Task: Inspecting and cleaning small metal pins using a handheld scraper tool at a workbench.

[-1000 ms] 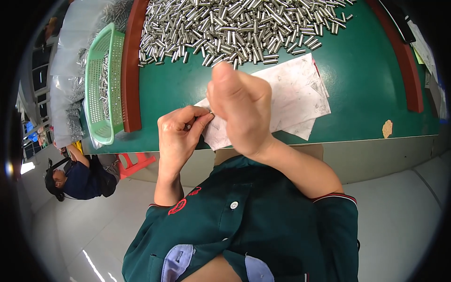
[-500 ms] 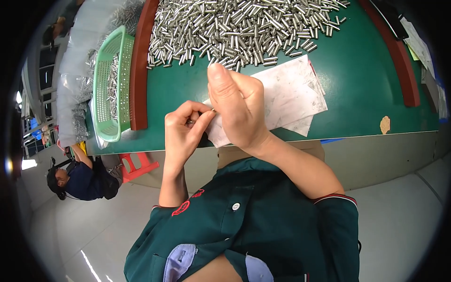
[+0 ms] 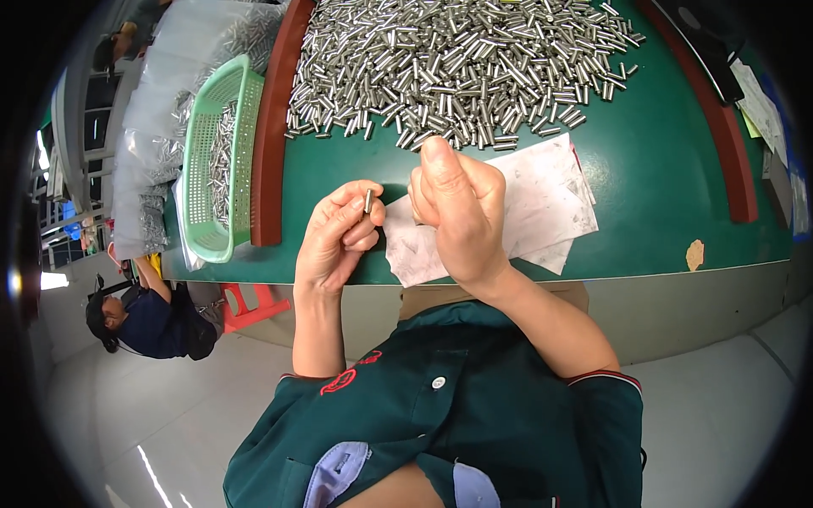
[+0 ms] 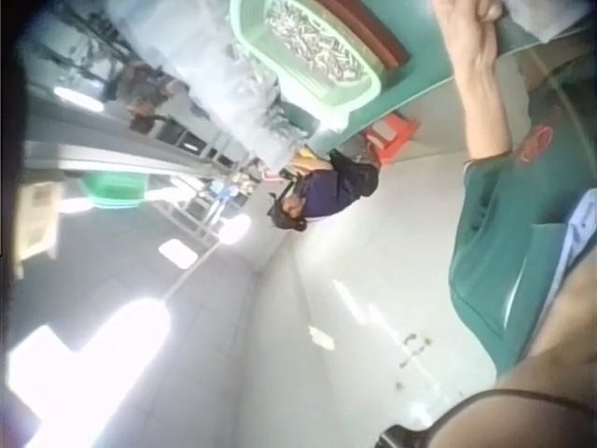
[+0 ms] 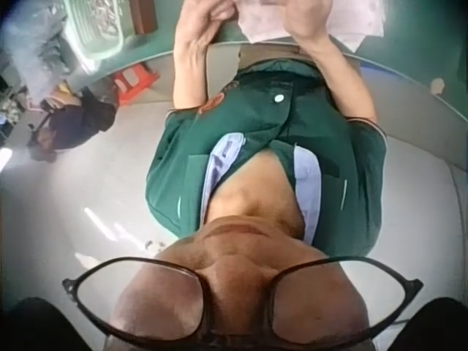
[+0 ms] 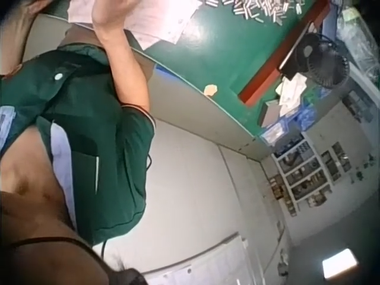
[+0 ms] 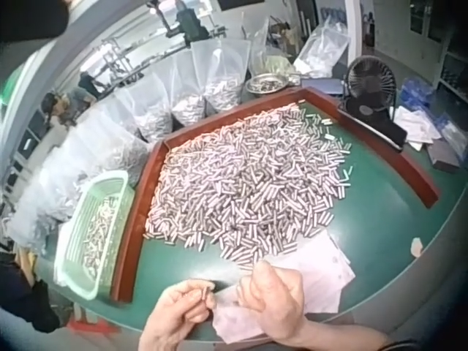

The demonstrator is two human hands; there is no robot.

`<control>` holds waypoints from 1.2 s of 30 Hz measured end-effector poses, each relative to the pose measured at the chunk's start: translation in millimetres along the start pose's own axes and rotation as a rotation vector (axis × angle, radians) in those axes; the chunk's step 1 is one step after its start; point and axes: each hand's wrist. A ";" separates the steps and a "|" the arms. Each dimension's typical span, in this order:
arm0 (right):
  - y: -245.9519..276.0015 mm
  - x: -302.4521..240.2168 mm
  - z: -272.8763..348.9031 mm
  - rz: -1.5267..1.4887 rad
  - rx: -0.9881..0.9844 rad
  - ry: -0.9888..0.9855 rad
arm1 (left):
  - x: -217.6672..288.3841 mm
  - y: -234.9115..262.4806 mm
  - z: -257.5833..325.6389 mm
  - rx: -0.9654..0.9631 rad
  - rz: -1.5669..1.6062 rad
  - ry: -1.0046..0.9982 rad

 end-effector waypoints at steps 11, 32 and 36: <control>0.2 -0.4 -2.0 0.008 0.010 -0.001 | 5.6 -3.3 -3.1 0.057 -0.051 0.047; 2.9 0.4 -0.3 0.064 0.026 0.010 | 13.7 -5.4 -32.9 0.344 -1.378 -0.434; 3.8 -0.6 -1.8 0.048 0.037 -0.001 | -0.5 -23.2 0.0 0.223 -1.276 -0.245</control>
Point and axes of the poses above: each hand's wrist, its own z-axis away from the middle knuckle, its own y-axis out of the back of the hand, x = y × z
